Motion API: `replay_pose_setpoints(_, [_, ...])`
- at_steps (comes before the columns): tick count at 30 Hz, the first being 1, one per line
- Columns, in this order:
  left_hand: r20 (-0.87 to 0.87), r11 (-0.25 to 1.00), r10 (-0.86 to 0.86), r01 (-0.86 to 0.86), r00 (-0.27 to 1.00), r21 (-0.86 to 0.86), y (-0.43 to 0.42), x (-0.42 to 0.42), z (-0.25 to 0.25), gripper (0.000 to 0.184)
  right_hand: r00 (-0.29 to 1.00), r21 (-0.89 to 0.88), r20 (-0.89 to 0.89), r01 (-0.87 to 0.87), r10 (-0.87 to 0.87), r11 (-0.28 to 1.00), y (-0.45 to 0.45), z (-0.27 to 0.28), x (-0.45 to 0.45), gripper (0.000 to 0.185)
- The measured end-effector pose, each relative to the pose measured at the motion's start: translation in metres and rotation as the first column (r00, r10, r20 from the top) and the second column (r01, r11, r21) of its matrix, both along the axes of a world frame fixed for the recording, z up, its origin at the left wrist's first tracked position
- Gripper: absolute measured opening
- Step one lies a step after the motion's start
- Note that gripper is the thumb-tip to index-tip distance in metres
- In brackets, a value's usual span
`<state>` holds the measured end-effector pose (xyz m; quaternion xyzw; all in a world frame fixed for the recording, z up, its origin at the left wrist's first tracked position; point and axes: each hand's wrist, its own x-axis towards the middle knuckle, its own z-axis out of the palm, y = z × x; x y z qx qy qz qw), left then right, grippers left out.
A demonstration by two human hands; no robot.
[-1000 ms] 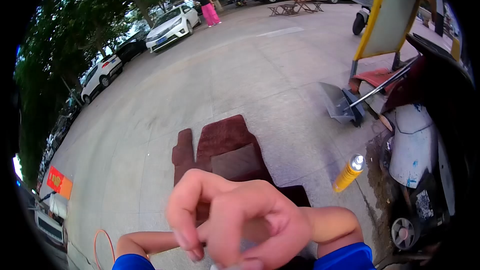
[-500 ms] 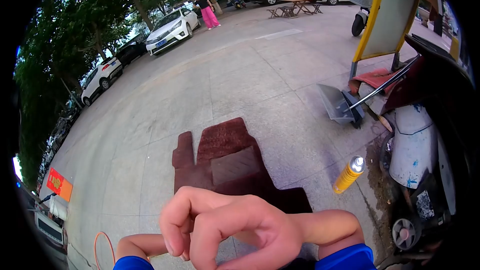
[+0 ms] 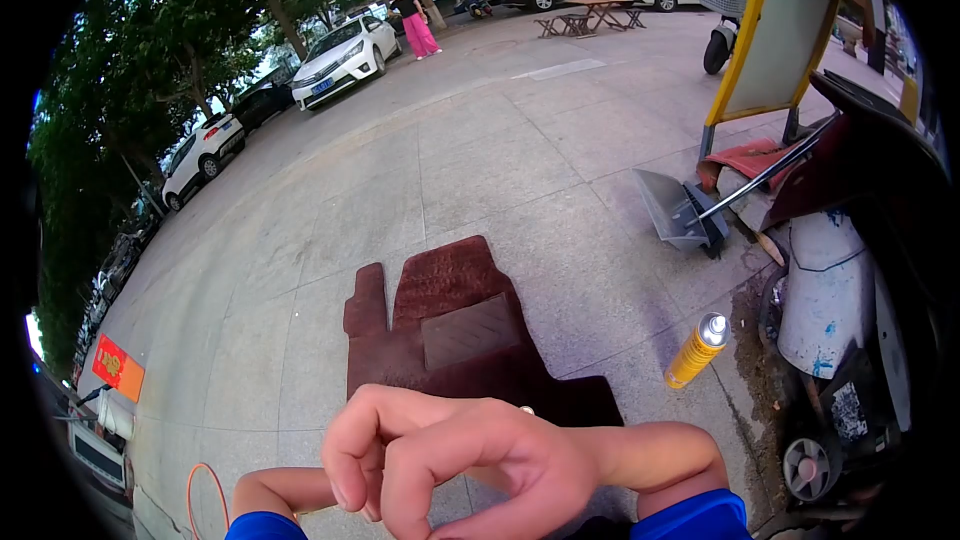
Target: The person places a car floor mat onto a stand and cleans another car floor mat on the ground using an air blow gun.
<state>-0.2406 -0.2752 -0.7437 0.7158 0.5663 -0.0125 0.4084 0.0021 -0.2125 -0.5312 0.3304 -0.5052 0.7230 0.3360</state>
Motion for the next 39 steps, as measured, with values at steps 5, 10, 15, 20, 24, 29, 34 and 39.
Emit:
replay_pose_setpoints(5, [0.019, 0.999, 0.022, -0.022, 1.0, -0.036, 0.001, 0.004, 0.01, 0.033, 0.998, 0.021, 0.061, -0.025, 0.024, 0.999, 0.0, 0.001, -0.002, 0.01])
replay_pose_setpoints(10, [0.081, 0.999, 0.032, -0.031, 0.996, -0.02, 0.0, 0.004, 0.014, 0.033, 0.998, 0.003, -0.062, -0.006, 0.006, 1.0, -0.002, -0.012, -0.01, 0.018])
replay_pose_setpoints(15, [0.043, 0.999, 0.037, -0.038, 0.998, 0.023, 0.0, 0.004, 0.011, 0.035, 0.994, 0.026, -0.107, -0.031, 0.034, 0.999, 0.0, -0.014, -0.015, 0.018])
replay_pose_setpoints(20, [0.076, 1.0, 0.025, -0.025, 0.997, -0.011, 0.001, 0.0, 0.002, 0.036, 0.996, 0.06, 0.09, -0.032, 0.026, 0.998, 0.001, -0.002, -0.001, 0.01])
replay_pose_setpoints(24, [0.166, 0.999, 0.039, -0.034, 0.985, -0.032, 0.001, 0.005, 0.018, 0.036, 0.984, 0.067, 0.162, -0.088, 0.076, 0.994, 0.002, -0.01, -0.005, 0.014])
replay_pose_setpoints(29, [0.114, 0.996, 0.052, -0.044, 0.992, -0.076, 0.003, 0.01, 0.025, 0.04, 0.975, 0.063, 0.196, -0.12, 0.105, 0.991, 0.0, -0.012, -0.004, 0.016])
replay_pose_setpoints(34, [0.132, 0.997, 0.042, -0.034, 0.99, -0.063, 0.003, 0.009, 0.02, 0.047, 0.962, 0.067, 0.21, -0.19, 0.172, 0.98, -0.002, -0.02, -0.01, 0.018])
replay_pose_setpoints(39, [0.154, 0.998, 0.034, -0.026, 0.988, -0.058, 0.001, 0.009, 0.019, 0.054, 0.948, 0.093, 0.234, -0.243, 0.216, 0.966, 0.003, -0.022, -0.013, 0.019])
